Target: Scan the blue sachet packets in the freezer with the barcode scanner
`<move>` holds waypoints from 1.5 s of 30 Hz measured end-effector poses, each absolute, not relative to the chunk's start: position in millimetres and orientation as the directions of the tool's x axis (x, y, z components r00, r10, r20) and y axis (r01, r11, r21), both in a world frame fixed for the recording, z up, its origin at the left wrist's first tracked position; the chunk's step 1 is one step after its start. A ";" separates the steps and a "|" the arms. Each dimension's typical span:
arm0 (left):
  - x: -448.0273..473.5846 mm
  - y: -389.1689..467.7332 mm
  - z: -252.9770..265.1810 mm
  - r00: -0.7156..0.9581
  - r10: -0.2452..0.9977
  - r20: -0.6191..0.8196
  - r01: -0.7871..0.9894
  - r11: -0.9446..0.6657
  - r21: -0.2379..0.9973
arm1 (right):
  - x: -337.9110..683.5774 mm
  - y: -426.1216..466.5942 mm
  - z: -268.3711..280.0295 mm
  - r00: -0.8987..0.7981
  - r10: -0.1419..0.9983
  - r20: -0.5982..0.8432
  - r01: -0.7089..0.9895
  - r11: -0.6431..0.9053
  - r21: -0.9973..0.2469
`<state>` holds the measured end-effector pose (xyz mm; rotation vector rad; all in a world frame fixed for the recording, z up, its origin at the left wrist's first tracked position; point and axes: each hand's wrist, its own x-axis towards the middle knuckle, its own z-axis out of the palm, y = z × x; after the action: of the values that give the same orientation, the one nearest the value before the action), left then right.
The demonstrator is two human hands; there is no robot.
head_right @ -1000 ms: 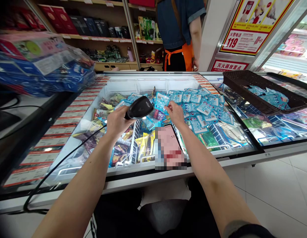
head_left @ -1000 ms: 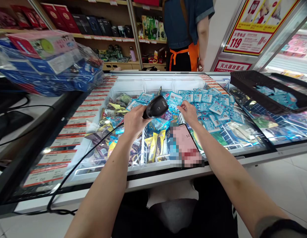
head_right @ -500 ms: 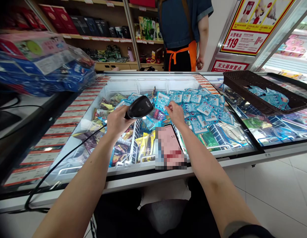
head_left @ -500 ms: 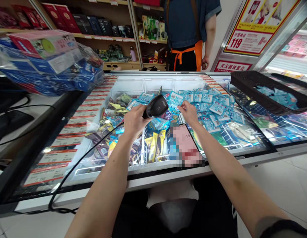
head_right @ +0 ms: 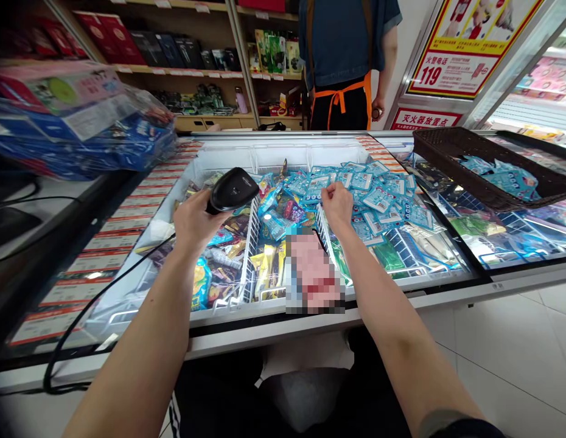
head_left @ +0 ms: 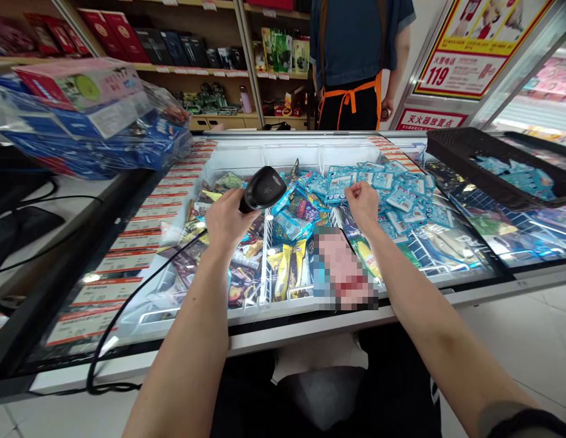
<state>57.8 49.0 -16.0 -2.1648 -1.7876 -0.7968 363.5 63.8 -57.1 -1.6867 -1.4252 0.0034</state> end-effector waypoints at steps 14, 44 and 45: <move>37.3 57.4 -22.9 -0.105 0.825 0.556 0.968 -0.044 0.249 | 342.7 52.6 -50.5 0.012 0.784 0.621 0.904 0.257 -0.342; 12.9 69.7 -25.4 -0.262 0.779 0.569 0.949 0.100 0.300 | 223.9 184.6 -40.1 -0.099 0.981 0.165 0.921 0.153 -0.358; 13.8 69.6 -25.2 -0.259 0.782 0.567 0.949 0.096 0.301 | 226.3 183.5 -39.9 -0.090 0.982 0.166 0.911 0.148 -0.384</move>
<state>13.8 69.6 -25.2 -1.7239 -2.1131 -0.9136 226.3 183.5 -39.9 -1.8121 -2.0547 0.2560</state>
